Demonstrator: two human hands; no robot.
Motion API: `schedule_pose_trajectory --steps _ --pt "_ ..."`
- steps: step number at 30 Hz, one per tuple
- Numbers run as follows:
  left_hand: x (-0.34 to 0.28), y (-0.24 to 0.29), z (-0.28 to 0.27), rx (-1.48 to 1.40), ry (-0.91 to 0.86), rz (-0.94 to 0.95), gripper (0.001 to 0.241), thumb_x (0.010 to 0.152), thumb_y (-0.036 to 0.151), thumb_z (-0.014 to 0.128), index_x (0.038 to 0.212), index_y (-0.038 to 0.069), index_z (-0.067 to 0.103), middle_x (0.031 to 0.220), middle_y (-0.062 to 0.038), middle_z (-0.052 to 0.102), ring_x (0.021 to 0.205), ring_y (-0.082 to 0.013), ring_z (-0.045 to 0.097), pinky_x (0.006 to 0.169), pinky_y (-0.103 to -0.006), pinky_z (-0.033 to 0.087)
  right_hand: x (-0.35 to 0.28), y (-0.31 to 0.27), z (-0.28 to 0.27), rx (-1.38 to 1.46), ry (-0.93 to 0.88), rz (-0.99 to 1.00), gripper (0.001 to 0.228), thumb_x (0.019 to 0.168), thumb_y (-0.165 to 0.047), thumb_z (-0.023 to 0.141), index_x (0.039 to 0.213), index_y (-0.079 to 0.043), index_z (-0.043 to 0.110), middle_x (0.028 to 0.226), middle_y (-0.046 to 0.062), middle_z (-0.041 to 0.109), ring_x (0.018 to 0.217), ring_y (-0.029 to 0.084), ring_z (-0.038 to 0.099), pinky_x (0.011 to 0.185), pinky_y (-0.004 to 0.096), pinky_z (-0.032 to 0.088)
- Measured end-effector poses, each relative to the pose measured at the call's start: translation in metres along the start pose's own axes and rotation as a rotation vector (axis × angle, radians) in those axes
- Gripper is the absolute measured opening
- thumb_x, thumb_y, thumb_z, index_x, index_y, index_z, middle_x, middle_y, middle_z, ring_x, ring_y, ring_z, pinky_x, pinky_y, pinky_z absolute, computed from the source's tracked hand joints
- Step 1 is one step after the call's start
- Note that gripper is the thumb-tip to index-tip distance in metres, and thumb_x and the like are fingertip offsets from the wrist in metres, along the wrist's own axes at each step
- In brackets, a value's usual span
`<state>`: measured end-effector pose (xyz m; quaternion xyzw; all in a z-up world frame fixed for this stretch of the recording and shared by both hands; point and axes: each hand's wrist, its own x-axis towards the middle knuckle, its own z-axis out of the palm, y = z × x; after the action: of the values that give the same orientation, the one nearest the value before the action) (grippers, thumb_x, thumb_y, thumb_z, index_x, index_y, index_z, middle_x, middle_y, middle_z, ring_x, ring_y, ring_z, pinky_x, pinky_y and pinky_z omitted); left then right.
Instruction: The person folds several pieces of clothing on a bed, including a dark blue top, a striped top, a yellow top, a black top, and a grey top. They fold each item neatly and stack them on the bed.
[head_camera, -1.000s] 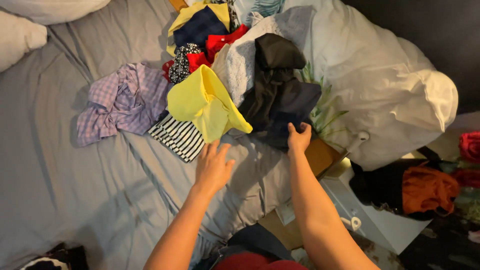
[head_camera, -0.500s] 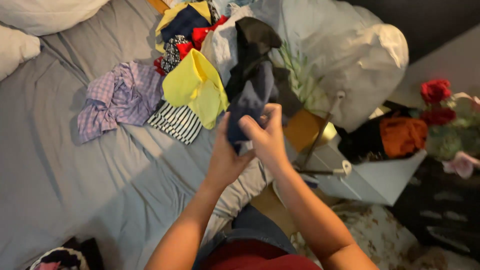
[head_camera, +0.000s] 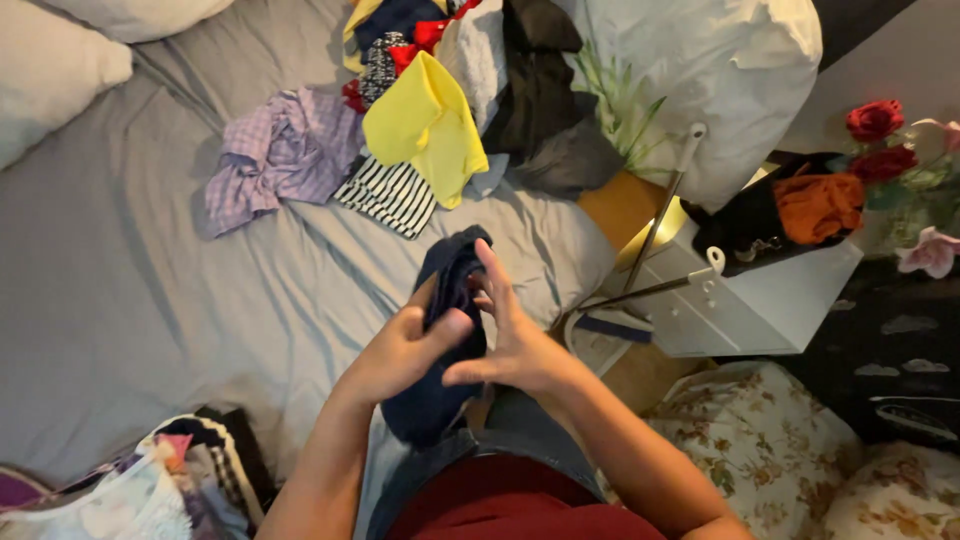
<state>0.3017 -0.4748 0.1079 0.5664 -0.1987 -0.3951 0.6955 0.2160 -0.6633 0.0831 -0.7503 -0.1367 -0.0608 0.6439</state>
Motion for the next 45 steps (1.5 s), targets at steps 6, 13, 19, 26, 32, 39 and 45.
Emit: schedule_pose_trajectory --steps 6,13,19,26,32,39,45 --pt "-0.02 0.003 -0.018 0.593 0.067 0.307 0.083 0.079 0.01 0.075 0.148 -0.009 0.034 0.14 -0.022 0.058 0.129 -0.0306 0.058 0.105 -0.0374 0.045 0.009 0.002 -0.014 0.057 -0.02 0.199 0.122 0.078 -0.003 0.079 0.173 -0.014 0.003 0.155 0.011 0.039 0.135 0.027 0.049 0.118 0.039 0.043" --pt "-0.051 0.107 -0.019 0.89 -0.004 0.257 0.068 0.07 0.011 0.067 0.137 0.008 0.058 0.107 -0.021 0.073 0.1 -0.0363 0.073 0.086 -0.0404 0.056 0.068 0.0 -0.044 -0.496 0.17 -0.386 0.076 0.063 -0.001 0.087 0.133 -0.008 0.059 0.136 0.012 0.051 0.132 0.027 0.045 0.114 0.04 0.035" --pt "-0.043 0.106 -0.058 1.086 0.497 0.062 0.033 0.076 0.016 0.072 0.108 0.019 0.073 0.09 -0.015 0.076 0.086 -0.0353 0.074 0.075 -0.0464 0.054 0.088 0.027 -0.08 -0.031 -0.057 0.217 0.023 0.087 0.008 0.076 0.101 -0.002 0.061 0.096 0.002 0.058 0.091 0.011 0.054 0.083 0.028 0.046" --pt "-0.011 0.042 -0.1 1.277 0.71 0.542 0.03 0.073 0.008 0.082 0.1 0.021 0.08 0.114 -0.007 0.061 0.107 -0.0333 0.059 0.088 -0.0455 0.05 0.086 -0.017 -0.052 -0.532 -0.049 0.078 0.03 0.074 0.003 0.073 0.102 -0.006 0.066 0.095 0.006 0.071 0.09 0.018 0.068 0.081 0.033 0.055" --pt "-0.028 -0.032 -0.186 0.868 0.786 0.387 0.036 0.073 -0.006 0.068 0.097 0.019 0.077 0.126 -0.007 0.057 0.117 -0.032 0.057 0.094 -0.0411 0.049 0.066 -0.03 0.045 -0.692 -0.322 -0.051 0.046 0.08 -0.03 0.079 0.121 -0.013 0.065 0.11 0.01 0.072 0.1 0.034 0.071 0.084 0.043 0.057" --pt "-0.081 -0.217 -0.242 0.838 1.137 -0.15 0.04 0.077 -0.005 0.052 0.101 0.015 0.077 0.113 -0.018 0.07 0.115 -0.0386 0.063 0.1 -0.0449 0.049 0.068 0.093 0.042 -0.757 -0.843 0.399 0.065 0.086 -0.056 0.068 0.141 -0.022 0.057 0.124 0.016 0.067 0.107 0.039 0.067 0.087 0.047 0.054" --pt "-0.068 -0.42 -0.202 0.514 1.032 -0.57 0.022 0.09 0.022 0.069 0.111 0.018 0.075 0.112 -0.012 0.075 0.104 -0.0291 0.069 0.09 -0.0401 0.053 0.122 0.212 0.004 -0.784 -0.616 0.45 0.05 0.091 -0.055 0.063 0.126 -0.02 0.067 0.114 0.013 0.075 0.107 0.036 0.07 0.088 0.046 0.055"
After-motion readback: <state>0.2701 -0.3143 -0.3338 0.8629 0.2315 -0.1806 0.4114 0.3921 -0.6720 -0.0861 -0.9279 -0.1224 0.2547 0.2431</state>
